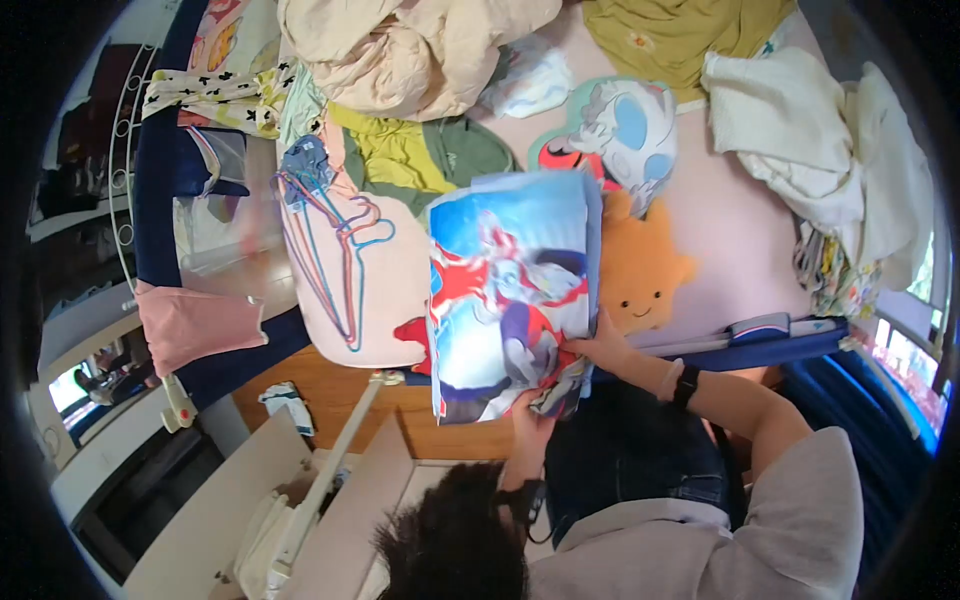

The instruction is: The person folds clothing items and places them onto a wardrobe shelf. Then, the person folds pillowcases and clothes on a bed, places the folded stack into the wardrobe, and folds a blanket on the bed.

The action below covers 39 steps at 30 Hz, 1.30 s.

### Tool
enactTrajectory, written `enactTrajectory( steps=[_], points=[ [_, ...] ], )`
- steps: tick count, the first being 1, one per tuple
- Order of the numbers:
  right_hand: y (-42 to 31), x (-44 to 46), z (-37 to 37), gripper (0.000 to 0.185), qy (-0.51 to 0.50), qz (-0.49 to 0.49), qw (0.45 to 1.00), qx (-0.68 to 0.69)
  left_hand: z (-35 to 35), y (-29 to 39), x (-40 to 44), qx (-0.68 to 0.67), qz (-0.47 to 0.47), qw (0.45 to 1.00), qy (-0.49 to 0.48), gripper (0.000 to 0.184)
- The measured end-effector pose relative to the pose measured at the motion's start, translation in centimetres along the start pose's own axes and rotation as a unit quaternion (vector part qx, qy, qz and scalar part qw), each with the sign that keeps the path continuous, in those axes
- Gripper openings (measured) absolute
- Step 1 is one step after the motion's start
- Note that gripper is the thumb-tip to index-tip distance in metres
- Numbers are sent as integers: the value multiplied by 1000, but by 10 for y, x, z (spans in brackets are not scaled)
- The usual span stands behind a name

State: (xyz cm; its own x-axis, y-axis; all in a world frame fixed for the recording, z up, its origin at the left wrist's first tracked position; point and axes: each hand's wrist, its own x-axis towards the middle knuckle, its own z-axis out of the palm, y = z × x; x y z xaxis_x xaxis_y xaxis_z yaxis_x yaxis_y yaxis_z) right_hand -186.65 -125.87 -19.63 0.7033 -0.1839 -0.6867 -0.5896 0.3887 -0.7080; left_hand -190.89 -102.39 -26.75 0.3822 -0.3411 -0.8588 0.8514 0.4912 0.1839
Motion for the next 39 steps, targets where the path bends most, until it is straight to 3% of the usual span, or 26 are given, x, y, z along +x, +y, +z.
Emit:
enactTrajectory(
  steps=[2, 3, 4, 5, 7, 9, 12, 15, 17, 20, 23, 26, 27, 30, 32, 34, 37, 39],
  points=[
    [16, -1, -23, 70, 1, 5, 1000, -31, 22, -6, 15, -62, -52, 995, 62, 31],
    [33, 6, -27, 81, 33, 18, 999, 1, 19, -10, 25, -66, -33, 996, 48, 33],
    [38, 17, -31, 93, -7, -29, 997, 75, 10, -15, 35, -70, -13, 997, 37, 35],
    [19, 17, -29, 104, 131, -82, 955, -252, 5, -18, 39, -71, -12, 994, 80, 39],
    [-82, 15, -20, 111, 133, -228, 918, -295, 32, -11, 30, -86, 3, 992, 88, 32],
    [-148, 16, -16, 110, 67, -399, 818, -409, 35, -7, 30, -75, 6, 993, 95, 28],
    [-165, 58, 4, 117, -6, -421, 731, -537, 22, -10, 35, -59, 3, 992, 111, 27],
    [-145, 149, -15, 122, -75, -284, 720, -629, 13, -13, 33, -35, 22, 995, 87, 34],
    [-140, 202, -36, 123, -236, -26, 822, -518, 19, -12, 28, -39, 35, 997, 52, 38],
    [-146, 230, -47, 108, -251, 16, 778, -575, 23, -12, 23, -90, 49, 994, 36, 43],
    [-147, 241, -42, 93, -431, 134, 759, -469, 25, -4, 13, -66, 41, 997, 17, 43],
    [-144, 220, -34, 82, -458, 58, 803, -377, 19, 4, 6, -28, 70, 996, 55, 39],
    [-154, 194, -28, 83, -391, -13, 806, -444, 35, 9, -4, 25, 130, 977, 168, 30],
    [-131, 121, -9, 80, -200, -253, 779, -538, 32, 11, -19, 18, 147, 969, 198, 29],
    [-110, 76, -2, 76, -222, -296, 767, -524, 20, -2, -24, -13, 109, 983, 150, 29],
    [-111, 18, 15, 72, -214, -304, 701, -608, 11, -17, -26, -36, 79, 990, 107, 29],
    [-87, -21, 34, 71, -153, -361, 659, -642, 3, -24, -26, -52, 65, 993, 79, 28],
    [-64, -31, 39, 70, -142, -358, 664, -641, -2, -23, -25, -55, 66, 995, 57, 28]
  ],
)
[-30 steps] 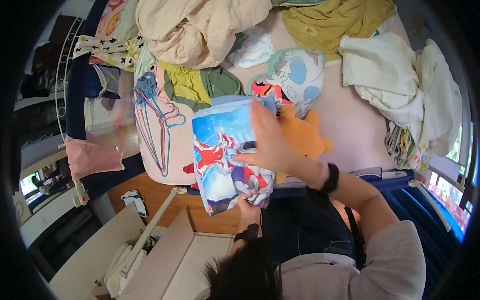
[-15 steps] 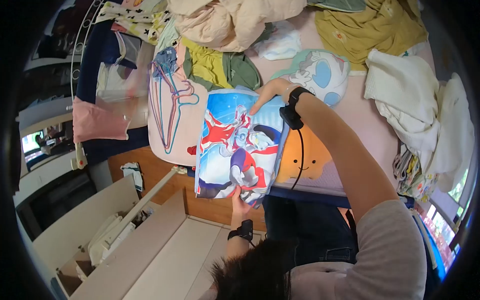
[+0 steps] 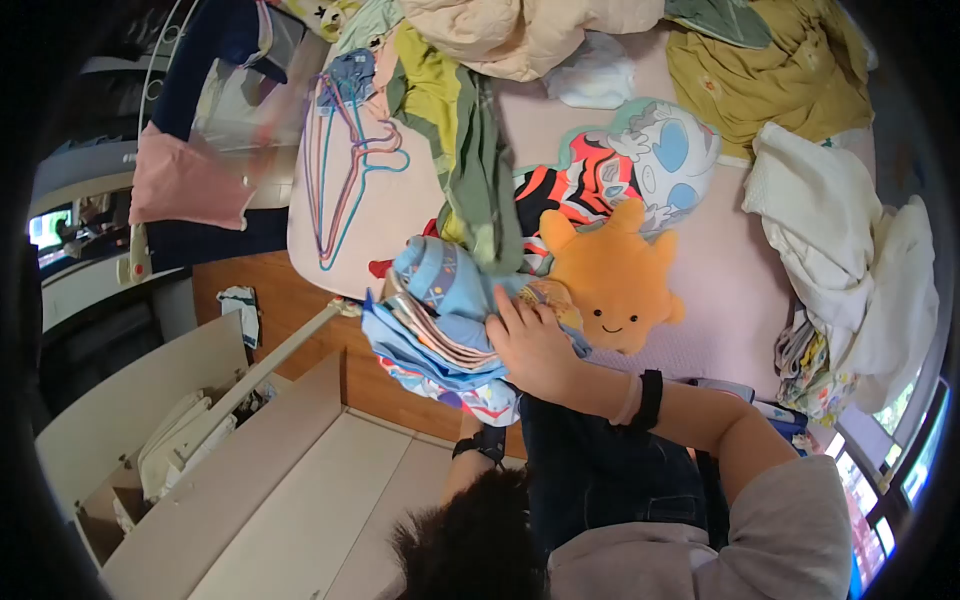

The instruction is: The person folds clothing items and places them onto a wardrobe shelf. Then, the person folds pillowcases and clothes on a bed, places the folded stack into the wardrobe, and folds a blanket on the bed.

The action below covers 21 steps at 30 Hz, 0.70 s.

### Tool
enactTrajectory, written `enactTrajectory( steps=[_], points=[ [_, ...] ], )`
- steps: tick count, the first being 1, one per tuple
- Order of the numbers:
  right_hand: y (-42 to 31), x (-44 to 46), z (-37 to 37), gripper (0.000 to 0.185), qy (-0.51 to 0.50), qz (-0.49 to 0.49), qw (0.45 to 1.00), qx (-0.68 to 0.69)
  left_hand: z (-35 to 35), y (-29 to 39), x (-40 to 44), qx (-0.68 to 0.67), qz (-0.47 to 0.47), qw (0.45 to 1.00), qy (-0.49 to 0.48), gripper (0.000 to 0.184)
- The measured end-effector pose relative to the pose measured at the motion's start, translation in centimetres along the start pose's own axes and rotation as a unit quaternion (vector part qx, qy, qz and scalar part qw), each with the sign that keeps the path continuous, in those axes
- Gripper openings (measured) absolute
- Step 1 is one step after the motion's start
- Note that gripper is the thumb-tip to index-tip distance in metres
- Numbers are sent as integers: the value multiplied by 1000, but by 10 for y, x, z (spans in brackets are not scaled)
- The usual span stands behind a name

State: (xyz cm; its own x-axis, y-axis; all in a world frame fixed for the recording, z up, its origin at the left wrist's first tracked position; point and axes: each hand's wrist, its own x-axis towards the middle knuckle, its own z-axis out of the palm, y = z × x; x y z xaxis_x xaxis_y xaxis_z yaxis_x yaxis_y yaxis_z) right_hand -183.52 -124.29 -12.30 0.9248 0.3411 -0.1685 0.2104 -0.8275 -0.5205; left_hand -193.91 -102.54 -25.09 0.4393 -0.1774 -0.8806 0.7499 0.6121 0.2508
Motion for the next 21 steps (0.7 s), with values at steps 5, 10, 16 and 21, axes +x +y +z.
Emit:
enactTrajectory(
  steps=[5, 10, 16, 21],
  points=[
    [22, 12, -8, 69, -60, 109, 982, 142, -2, 14, 0, 25, 31, 998, -49, 28],
    [104, 39, -10, 62, -112, 140, 916, 358, -10, 29, -3, 60, 169, 979, -101, 29],
    [68, 84, -15, 43, -242, 119, 849, 455, -54, 29, -60, 38, 317, 943, -94, 25],
    [-48, 98, 12, 46, -351, 42, 805, 476, -81, 3, -170, -177, 290, 940, -39, 19]
  ],
)
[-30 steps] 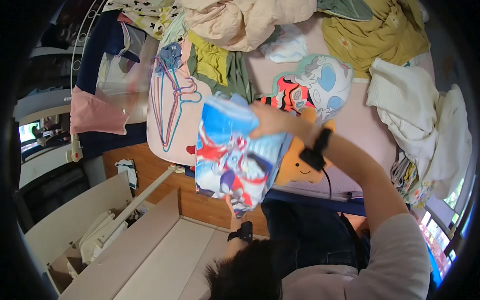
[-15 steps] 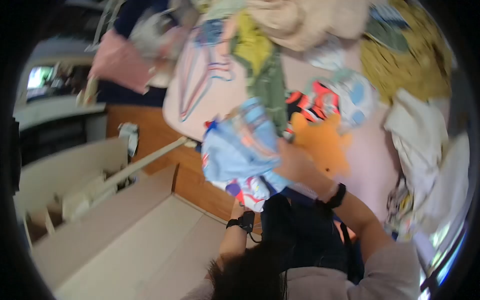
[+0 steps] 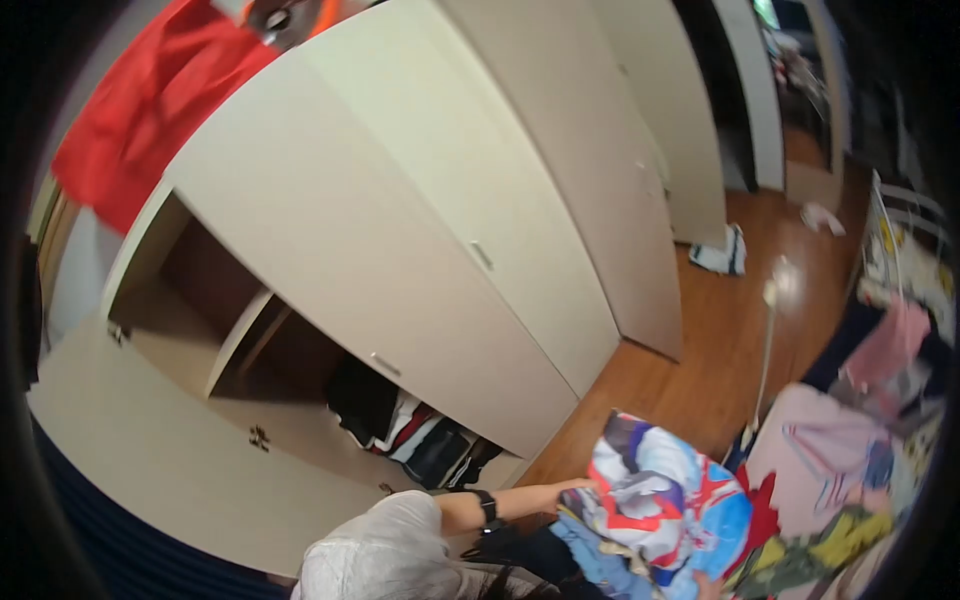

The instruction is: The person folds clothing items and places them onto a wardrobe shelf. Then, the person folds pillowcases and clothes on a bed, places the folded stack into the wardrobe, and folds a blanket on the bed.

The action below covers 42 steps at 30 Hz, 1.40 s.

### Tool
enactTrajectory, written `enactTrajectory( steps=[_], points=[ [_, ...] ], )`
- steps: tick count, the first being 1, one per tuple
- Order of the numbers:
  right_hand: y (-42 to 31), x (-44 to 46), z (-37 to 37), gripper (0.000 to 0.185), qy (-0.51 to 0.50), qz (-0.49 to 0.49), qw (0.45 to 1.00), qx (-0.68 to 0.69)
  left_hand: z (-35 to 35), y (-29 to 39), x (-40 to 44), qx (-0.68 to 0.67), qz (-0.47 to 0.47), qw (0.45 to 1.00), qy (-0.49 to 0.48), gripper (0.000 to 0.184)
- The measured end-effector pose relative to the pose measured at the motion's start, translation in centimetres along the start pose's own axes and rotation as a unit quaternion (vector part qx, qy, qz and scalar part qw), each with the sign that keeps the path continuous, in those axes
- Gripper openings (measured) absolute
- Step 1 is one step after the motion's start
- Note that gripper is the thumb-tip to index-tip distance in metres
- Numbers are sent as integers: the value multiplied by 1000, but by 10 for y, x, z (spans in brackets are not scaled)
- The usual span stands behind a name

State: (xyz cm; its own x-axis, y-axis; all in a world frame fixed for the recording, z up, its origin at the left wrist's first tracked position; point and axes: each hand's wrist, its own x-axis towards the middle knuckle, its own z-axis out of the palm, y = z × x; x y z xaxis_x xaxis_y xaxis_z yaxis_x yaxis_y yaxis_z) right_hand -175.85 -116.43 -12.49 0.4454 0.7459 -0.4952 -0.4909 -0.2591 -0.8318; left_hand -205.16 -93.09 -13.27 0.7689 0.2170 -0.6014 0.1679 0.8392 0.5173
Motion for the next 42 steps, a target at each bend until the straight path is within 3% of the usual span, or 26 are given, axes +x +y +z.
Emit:
enactTrajectory(
  steps=[2, 3, 8, 15, 23, 31, 35, 42],
  points=[
    [-20, 9, 51, 47, -54, -5, 998, -14, -20, 17, -44, -31, 76, 996, 36, 19],
    [-24, 32, 40, 48, -77, 0, 997, -5, -14, 27, -35, -32, 92, 993, 63, 19],
    [-82, 43, 203, 54, -180, -51, 979, -83, -86, 77, -144, -52, 222, 959, 165, 20],
    [-121, 72, 361, 58, -265, -141, 935, -190, -166, 126, -223, -87, 314, 913, 246, 22],
    [-84, 81, 473, 48, -299, 95, 936, -158, -238, 169, -301, -140, 333, 895, 262, 26],
    [-93, 104, 471, 52, -260, 113, 950, -128, -262, 223, -269, -153, 321, 908, 223, 31],
    [-105, 120, 463, 48, -263, 100, 947, -153, -256, 216, -252, -178, 303, 913, 206, 34],
    [-186, 135, 335, 41, -260, 102, 938, -206, -150, 178, -123, -248, 271, 916, 161, 39]
  ],
)
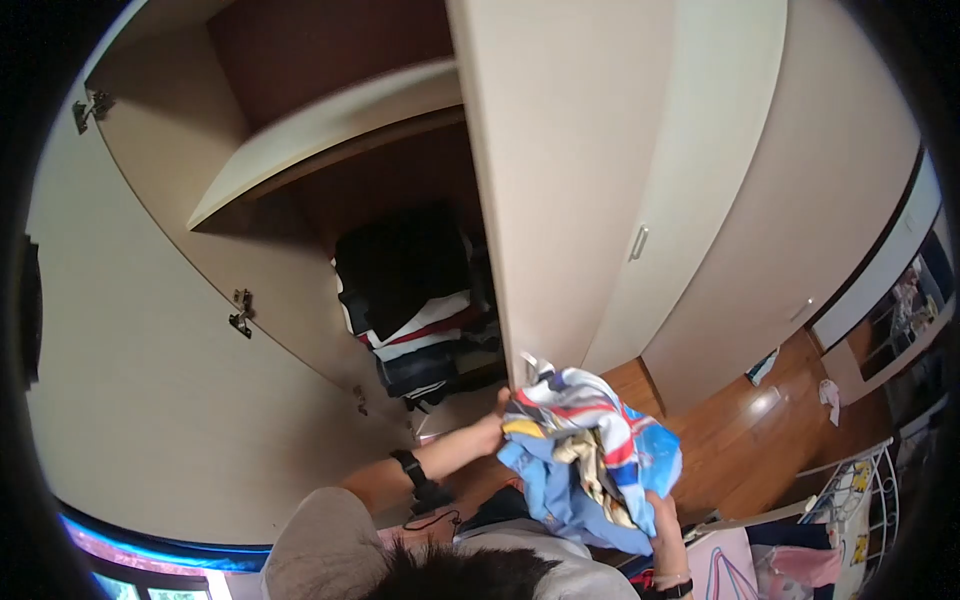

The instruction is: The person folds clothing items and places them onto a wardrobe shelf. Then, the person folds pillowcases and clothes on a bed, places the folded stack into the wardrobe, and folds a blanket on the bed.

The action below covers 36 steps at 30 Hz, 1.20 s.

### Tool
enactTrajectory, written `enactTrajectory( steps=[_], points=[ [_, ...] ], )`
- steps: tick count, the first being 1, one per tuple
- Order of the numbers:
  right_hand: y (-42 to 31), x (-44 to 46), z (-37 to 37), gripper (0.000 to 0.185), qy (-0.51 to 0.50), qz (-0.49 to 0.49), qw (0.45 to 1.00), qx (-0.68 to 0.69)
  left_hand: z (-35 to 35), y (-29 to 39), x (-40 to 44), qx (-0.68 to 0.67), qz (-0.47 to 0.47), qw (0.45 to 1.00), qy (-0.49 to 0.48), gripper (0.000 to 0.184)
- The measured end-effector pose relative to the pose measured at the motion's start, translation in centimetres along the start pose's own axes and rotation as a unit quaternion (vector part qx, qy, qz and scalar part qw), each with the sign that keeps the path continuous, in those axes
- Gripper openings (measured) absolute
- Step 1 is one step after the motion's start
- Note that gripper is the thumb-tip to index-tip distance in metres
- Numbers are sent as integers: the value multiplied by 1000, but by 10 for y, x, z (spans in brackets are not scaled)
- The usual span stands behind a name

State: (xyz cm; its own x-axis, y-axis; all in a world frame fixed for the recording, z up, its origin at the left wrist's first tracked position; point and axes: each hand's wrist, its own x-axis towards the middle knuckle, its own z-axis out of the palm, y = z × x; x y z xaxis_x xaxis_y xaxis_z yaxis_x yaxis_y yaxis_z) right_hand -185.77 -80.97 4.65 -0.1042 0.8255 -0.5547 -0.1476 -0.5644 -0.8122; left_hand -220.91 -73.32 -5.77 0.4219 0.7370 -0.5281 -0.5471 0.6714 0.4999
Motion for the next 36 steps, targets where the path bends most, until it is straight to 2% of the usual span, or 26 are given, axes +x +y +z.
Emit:
enactTrajectory(
  steps=[5, 8, 9, 11, 15, 16, 17, 18, 19, 20, 22, 24, 29, 32, 33, 36],
  points=[
    [18, -44, -50, 49, 95, -30, 995, 5, 56, -63, 29, -41, -14, 998, -36, 43],
    [39, -58, -62, 51, 156, -96, 983, 10, 81, -67, 52, -50, -2, 997, -54, 46],
    [40, -62, -73, 54, 160, -78, 984, -16, 90, -69, 61, -50, 3, 997, -56, 46],
    [46, -70, -71, 56, 186, -103, 977, -13, 104, -66, 70, -53, 15, 997, -58, 48],
    [54, -64, -72, 55, 220, -140, 965, -22, 130, -62, 92, -40, 90, 995, -37, 49],
    [53, -63, -68, 54, 223, -151, 963, -27, 114, -67, 121, -6, 60, 993, -104, 52],
    [52, -64, -63, 54, 233, -162, 959, -22, 119, -65, 117, 16, 60, 993, -104, 31],
    [51, -64, -55, 53, 241, -174, 955, -20, 123, -59, 106, 36, 62, 992, -104, 24],
    [50, -65, -53, 53, 239, -168, 956, -14, 119, -63, 110, 33, 32, 993, -110, 25],
    [49, -67, -55, 52, 235, -164, 958, -5, 114, -68, 115, 31, 1, 993, -115, 31],
    [49, -68, -59, 52, 218, -148, 965, 6, 125, -54, 75, -4, -48, 987, -153, 27],
    [58, -67, -83, 52, 185, -140, 973, 19, 134, -51, 39, -8, -57, 993, -106, 23],
    [68, -65, -126, 46, 127, -21, 992, -15, 97, -92, -14, -40, -2, 997, -68, 25],
    [43, -54, -124, 47, 59, 31, 996, -63, 80, -122, -41, -75, 39, 996, -19, 27],
    [51, -37, -130, 47, 10, 10, 999, -43, 75, -128, -50, -89, 55, 995, -3, 27],
    [22, -14, -75, 48, -89, 19, 990, -106, 55, -135, -85, -125, 113, 985, 39, 29]
  ],
)
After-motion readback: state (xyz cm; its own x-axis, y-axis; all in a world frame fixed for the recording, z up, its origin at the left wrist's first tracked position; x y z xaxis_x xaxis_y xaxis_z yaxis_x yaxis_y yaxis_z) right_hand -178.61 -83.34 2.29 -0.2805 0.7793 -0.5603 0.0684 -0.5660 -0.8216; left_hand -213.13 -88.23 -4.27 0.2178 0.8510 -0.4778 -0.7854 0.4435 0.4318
